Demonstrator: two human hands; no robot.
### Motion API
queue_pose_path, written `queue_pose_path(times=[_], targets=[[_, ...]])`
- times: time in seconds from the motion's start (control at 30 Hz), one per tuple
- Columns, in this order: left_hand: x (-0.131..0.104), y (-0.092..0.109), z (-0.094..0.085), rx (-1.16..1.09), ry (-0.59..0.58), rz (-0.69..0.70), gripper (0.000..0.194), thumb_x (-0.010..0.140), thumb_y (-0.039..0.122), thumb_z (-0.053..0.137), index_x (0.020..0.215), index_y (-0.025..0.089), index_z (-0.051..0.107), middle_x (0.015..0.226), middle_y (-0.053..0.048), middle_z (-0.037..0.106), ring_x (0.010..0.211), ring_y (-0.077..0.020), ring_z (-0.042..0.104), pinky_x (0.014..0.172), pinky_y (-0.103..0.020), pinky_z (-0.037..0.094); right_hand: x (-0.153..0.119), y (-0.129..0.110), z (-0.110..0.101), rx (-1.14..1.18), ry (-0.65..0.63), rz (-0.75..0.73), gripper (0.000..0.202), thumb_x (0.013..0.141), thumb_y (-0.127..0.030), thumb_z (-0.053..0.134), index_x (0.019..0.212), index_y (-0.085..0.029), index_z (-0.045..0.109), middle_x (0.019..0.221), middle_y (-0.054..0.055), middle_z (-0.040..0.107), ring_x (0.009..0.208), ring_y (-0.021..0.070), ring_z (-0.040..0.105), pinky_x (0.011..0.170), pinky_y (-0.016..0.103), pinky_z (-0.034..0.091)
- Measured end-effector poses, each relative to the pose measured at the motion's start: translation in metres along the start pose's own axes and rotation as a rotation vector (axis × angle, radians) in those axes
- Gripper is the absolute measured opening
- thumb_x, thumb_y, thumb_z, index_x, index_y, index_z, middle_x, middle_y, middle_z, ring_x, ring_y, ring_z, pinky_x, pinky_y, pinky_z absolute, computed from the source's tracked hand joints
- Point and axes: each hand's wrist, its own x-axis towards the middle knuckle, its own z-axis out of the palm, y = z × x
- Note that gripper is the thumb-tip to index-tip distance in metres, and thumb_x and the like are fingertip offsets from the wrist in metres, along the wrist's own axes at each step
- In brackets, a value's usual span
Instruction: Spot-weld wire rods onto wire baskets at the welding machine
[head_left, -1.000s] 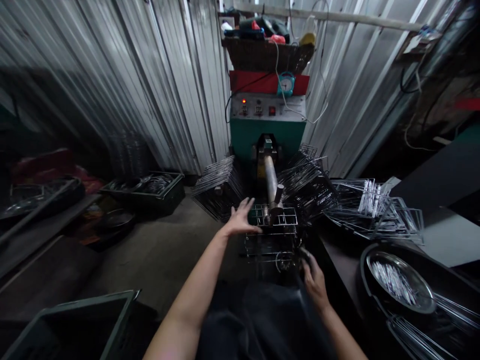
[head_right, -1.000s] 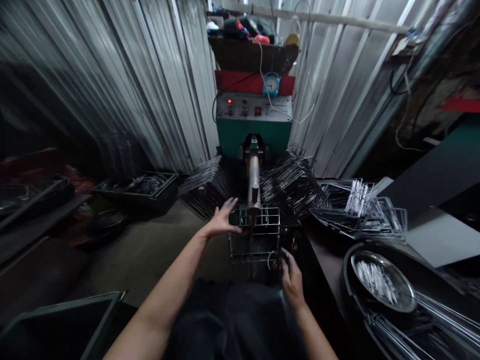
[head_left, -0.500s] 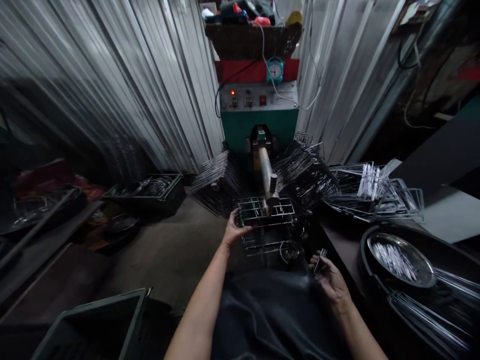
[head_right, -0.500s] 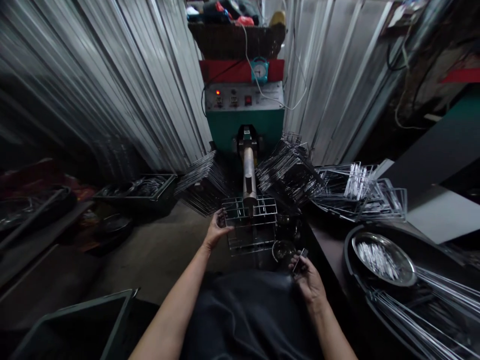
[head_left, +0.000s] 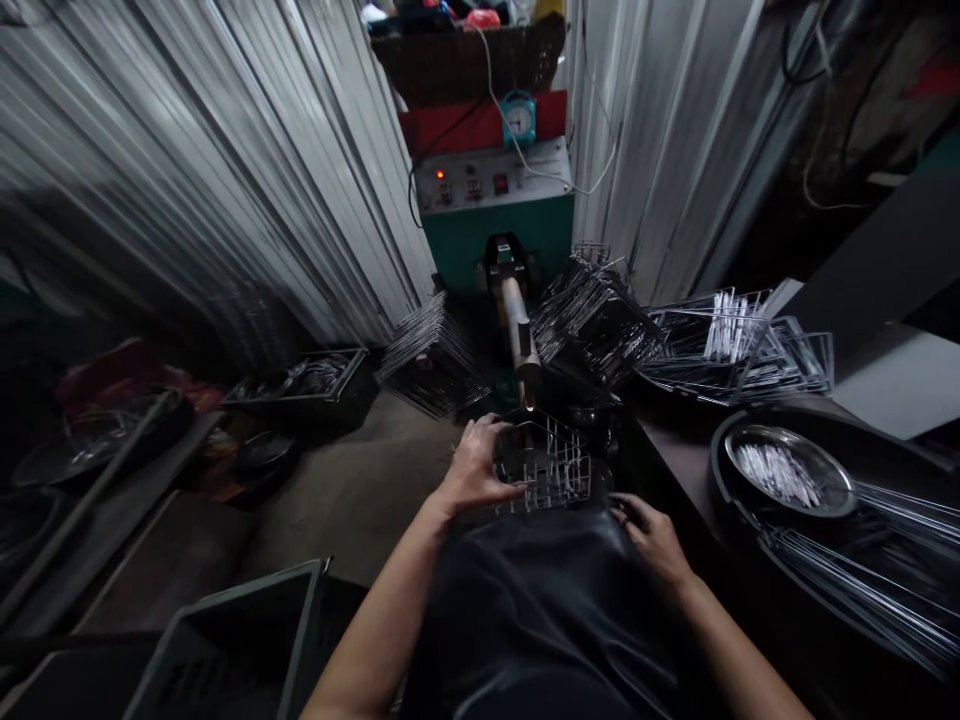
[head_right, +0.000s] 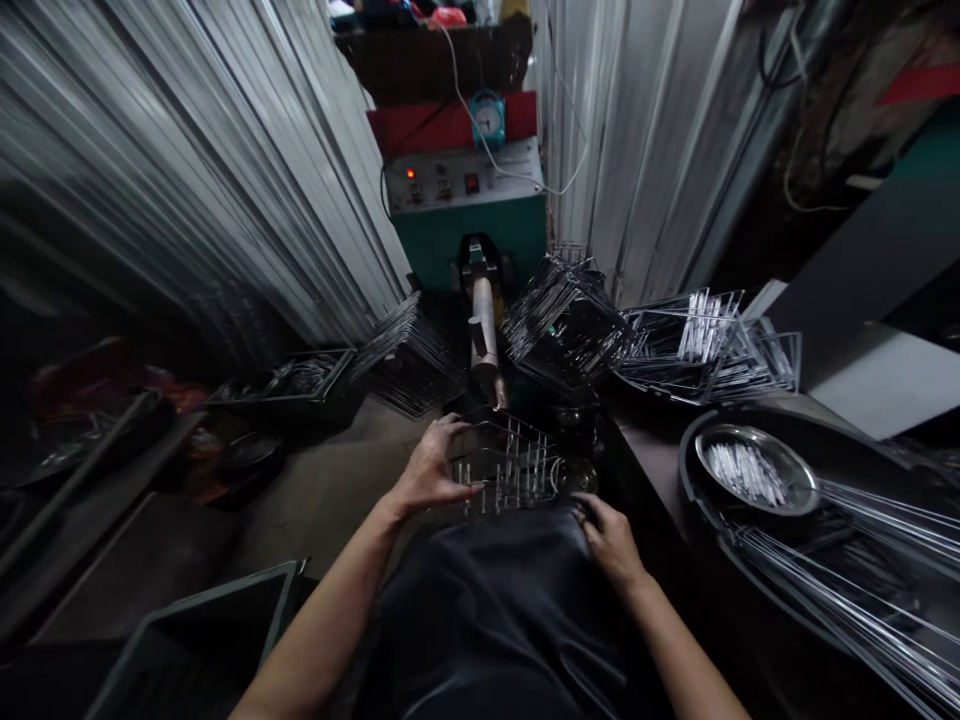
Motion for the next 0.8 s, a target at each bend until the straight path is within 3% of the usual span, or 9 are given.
queue_pose_path(times=[0.1, 0.17, 0.23, 0.3, 0.47, 0.53, 0.63, 0.73, 0.8], targets=[[0.011, 0.019, -0.007, 0.223, -0.077, 0.057, 0.088, 0.048, 0.05, 0.073, 0.123, 0.017, 0.042, 0.132, -0.018, 0.039, 0.125, -0.0349, 0.031, 0.103, -0.051, 0.022, 0.012, -0.049, -0.015, -0.116, -0.195, -0.105, 0.025, 0.08, -0.028, 0.046, 0.098, -0.022, 0.061, 0.09, 0.004, 0.067, 0.083, 0.0165, 0.061, 0.075, 0.025, 0.045], [0.011, 0.022, -0.009, 0.295, -0.125, 0.054, 0.088, 0.048, 0.048, 0.073, 0.124, 0.017, 0.043, 0.132, -0.019, 0.039, 0.124, -0.036, 0.032, 0.102, -0.051, 0.022, 0.014, -0.063, -0.022, -0.265, -0.355, -0.097, 0.021, 0.077, -0.021, 0.046, 0.089, -0.022, 0.064, 0.083, 0.002, 0.067, 0.078, 0.0163, 0.061, 0.07, 0.024, 0.044], [0.006, 0.019, -0.012, 0.31, -0.172, 0.042, 0.086, 0.049, 0.047, 0.073, 0.124, 0.018, 0.043, 0.132, -0.019, 0.04, 0.124, -0.0358, 0.033, 0.101, -0.05, 0.023, 0.011, -0.056, -0.024, -0.348, -0.478, -0.021, 0.019, 0.074, -0.019, 0.048, 0.083, -0.021, 0.065, 0.078, 0.002, 0.067, 0.073, 0.0164, 0.061, 0.066, 0.023, 0.042], [-0.001, 0.013, -0.014, 0.292, -0.219, 0.051, 0.084, 0.049, 0.046, 0.072, 0.124, 0.018, 0.044, 0.131, -0.018, 0.041, 0.124, -0.0344, 0.033, 0.101, -0.048, 0.023, 0.006, -0.033, -0.023, -0.314, -0.505, 0.074, 0.018, 0.074, -0.021, 0.049, 0.083, -0.019, 0.065, 0.079, 0.003, 0.067, 0.074, 0.0168, 0.061, 0.066, 0.023, 0.042], [-0.007, 0.013, -0.013, 0.193, -0.35, 0.186, 0.086, 0.047, 0.044, 0.074, 0.124, 0.021, 0.043, 0.133, -0.015, 0.038, 0.125, -0.0321, 0.031, 0.103, -0.045, 0.02, 0.018, 0.01, 0.0, -0.311, -0.326, 0.172, 0.023, 0.078, -0.026, 0.049, 0.094, -0.017, 0.062, 0.095, 0.006, 0.066, 0.089, 0.0184, 0.06, 0.076, 0.025, 0.043], [-0.005, 0.016, -0.011, 0.194, -0.383, 0.198, 0.086, 0.048, 0.042, 0.074, 0.124, 0.021, 0.043, 0.135, -0.015, 0.037, 0.125, -0.0325, 0.03, 0.104, -0.047, 0.019, 0.028, 0.005, 0.013, -0.409, -0.408, 0.091, 0.022, 0.078, -0.023, 0.051, 0.094, -0.016, 0.063, 0.096, 0.008, 0.065, 0.089, 0.0184, 0.059, 0.075, 0.025, 0.042], [-0.002, 0.017, -0.01, 0.214, -0.395, 0.189, 0.086, 0.048, 0.042, 0.074, 0.125, 0.02, 0.042, 0.135, -0.015, 0.036, 0.125, -0.0329, 0.03, 0.104, -0.048, 0.019, 0.029, -0.014, 0.03, -0.498, -0.666, -0.152, 0.018, 0.077, -0.019, 0.052, 0.089, -0.018, 0.065, 0.092, 0.006, 0.064, 0.082, 0.017, 0.06, 0.068, 0.024, 0.041], [-0.002, 0.012, -0.011, 0.208, -0.369, 0.168, 0.087, 0.049, 0.044, 0.074, 0.125, 0.019, 0.042, 0.135, -0.016, 0.035, 0.126, -0.0339, 0.029, 0.104, -0.048, 0.019, 0.009, -0.026, 0.048, -0.55, -0.854, -0.363, 0.017, 0.078, -0.018, 0.049, 0.085, -0.019, 0.065, 0.084, 0.005, 0.064, 0.075, 0.016, 0.06, 0.063, 0.023, 0.04], [-0.003, 0.008, -0.013, 0.213, -0.347, 0.162, 0.087, 0.049, 0.045, 0.074, 0.125, 0.018, 0.042, 0.134, -0.016, 0.036, 0.125, -0.0344, 0.029, 0.103, -0.048, 0.02, -0.006, -0.024, 0.065, -0.644, -0.904, -0.393, 0.023, 0.08, -0.015, 0.045, 0.093, -0.019, 0.064, 0.083, 0.006, 0.065, 0.072, 0.0172, 0.062, 0.061, 0.024, 0.042]])
